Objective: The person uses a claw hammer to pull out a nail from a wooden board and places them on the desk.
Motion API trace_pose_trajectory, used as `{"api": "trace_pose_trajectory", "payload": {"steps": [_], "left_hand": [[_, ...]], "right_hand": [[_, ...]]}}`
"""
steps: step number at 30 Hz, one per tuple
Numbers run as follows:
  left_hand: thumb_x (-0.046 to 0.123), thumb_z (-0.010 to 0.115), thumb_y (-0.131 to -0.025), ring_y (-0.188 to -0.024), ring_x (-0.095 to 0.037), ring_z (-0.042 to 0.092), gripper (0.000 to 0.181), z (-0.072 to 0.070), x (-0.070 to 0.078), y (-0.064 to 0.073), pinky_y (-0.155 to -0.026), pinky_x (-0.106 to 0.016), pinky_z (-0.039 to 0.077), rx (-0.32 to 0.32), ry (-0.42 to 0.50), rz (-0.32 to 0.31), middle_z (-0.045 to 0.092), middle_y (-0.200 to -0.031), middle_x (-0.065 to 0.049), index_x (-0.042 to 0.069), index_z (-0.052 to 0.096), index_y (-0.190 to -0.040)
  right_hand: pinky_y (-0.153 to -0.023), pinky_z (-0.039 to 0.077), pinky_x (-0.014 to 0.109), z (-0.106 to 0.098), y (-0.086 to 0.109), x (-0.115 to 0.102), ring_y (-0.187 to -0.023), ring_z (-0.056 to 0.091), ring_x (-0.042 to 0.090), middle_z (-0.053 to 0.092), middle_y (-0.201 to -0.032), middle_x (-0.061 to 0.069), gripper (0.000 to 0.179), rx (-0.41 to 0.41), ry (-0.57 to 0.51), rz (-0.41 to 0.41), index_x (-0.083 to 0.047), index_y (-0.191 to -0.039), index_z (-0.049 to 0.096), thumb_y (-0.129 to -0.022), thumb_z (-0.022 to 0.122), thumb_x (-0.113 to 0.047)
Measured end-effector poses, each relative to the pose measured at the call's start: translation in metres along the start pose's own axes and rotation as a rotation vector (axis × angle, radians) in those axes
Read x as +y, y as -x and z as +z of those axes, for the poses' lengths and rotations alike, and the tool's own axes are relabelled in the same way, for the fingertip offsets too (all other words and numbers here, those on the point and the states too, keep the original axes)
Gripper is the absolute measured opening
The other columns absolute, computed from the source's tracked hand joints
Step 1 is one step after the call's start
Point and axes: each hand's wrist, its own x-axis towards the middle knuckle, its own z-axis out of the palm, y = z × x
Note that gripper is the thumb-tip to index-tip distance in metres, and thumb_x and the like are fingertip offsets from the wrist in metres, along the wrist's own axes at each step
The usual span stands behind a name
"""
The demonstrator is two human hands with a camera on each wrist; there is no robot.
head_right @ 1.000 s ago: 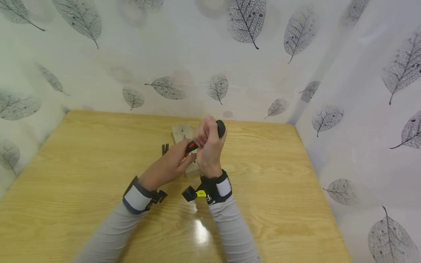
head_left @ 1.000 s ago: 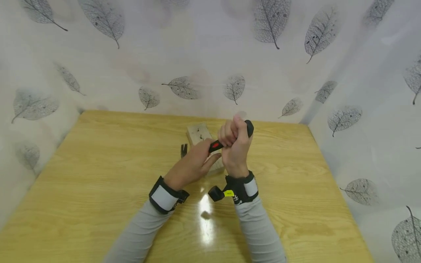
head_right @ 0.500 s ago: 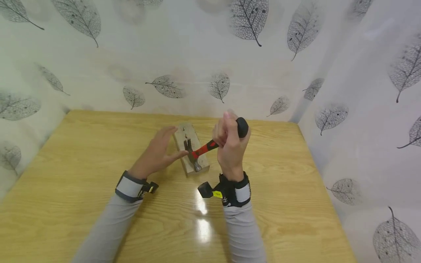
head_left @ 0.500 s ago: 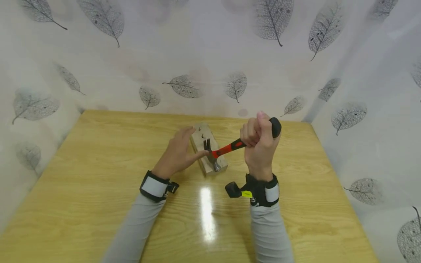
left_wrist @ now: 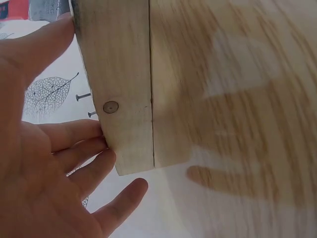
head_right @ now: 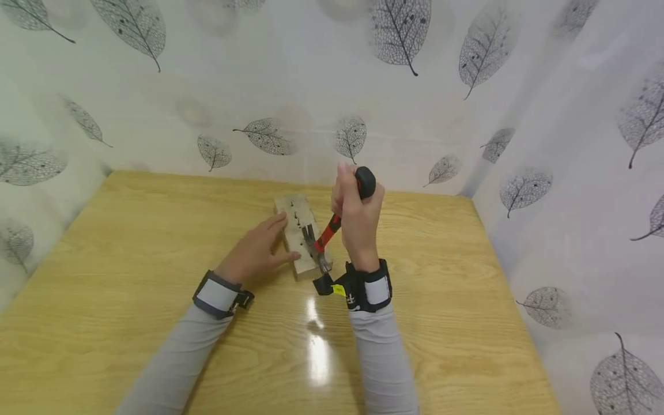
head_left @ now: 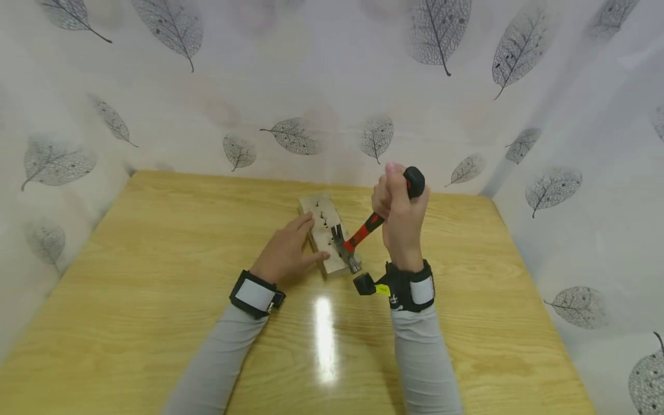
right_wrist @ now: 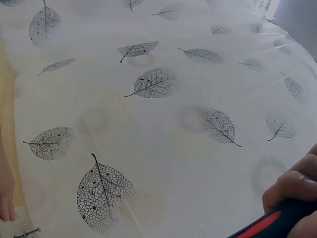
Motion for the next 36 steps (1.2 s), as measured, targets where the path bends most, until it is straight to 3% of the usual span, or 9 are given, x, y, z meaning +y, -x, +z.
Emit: {"api": "trace_pose_trajectory", "payload": {"steps": [9,17,22,28,36], "left_hand": [[0.065,0.059,-0.084,-0.140,-0.030,0.026,0.095,0.004,0.005,0.002,-0.110,-0.062,0.029,-0.003,0.019,-0.014,0.025,-0.159,-0.011,0.001,0.036,-0.149],[0.063,0.059,-0.085,-0.141,-0.028,0.025,0.092,0.000,0.008,0.002,-0.113,-0.056,0.029,-0.004,0.007,-0.017,0.025,-0.159,-0.010,0.001,0.035,-0.150],[0.061,0.060,-0.086,-0.141,-0.027,0.025,0.091,-0.002,0.007,0.003,-0.112,-0.056,0.029,0.006,0.019,-0.017,0.026,-0.159,-0.011,0.001,0.036,-0.150],[0.061,0.059,-0.086,-0.141,-0.026,0.024,0.090,-0.002,0.004,0.005,-0.112,-0.057,0.030,0.018,0.043,-0.023,0.026,-0.159,-0.010,0.003,0.035,-0.150],[0.060,0.060,-0.086,-0.141,-0.023,0.025,0.088,-0.001,0.001,0.003,-0.113,-0.051,0.031,0.027,0.055,-0.023,0.027,-0.158,-0.008,0.003,0.037,-0.149]], "right_hand": [[-0.035,0.011,0.026,0.009,-0.038,0.027,-0.036,0.015,0.011,0.026,-0.046,-0.007,0.043,-0.042,0.109,0.217,-0.014,-0.059,0.038,-0.098,0.055,-0.021],[-0.036,0.017,0.022,0.017,-0.068,0.055,-0.036,0.019,0.011,0.028,-0.046,-0.006,0.043,-0.011,0.218,0.348,-0.014,-0.062,0.037,-0.099,0.055,-0.026],[-0.037,0.022,0.020,0.037,-0.078,0.061,-0.036,0.025,0.008,0.031,-0.045,-0.007,0.039,0.009,0.323,0.439,-0.013,-0.064,0.040,-0.100,0.052,-0.025],[-0.040,0.024,0.021,0.053,-0.085,0.069,-0.038,0.029,0.008,0.034,-0.046,-0.007,0.042,0.006,0.429,0.478,-0.011,-0.062,0.042,-0.101,0.051,-0.027],[-0.041,0.024,0.022,0.059,-0.091,0.075,-0.038,0.028,0.008,0.032,-0.045,-0.007,0.044,0.010,0.456,0.459,-0.011,-0.060,0.040,-0.101,0.050,-0.026]]}}
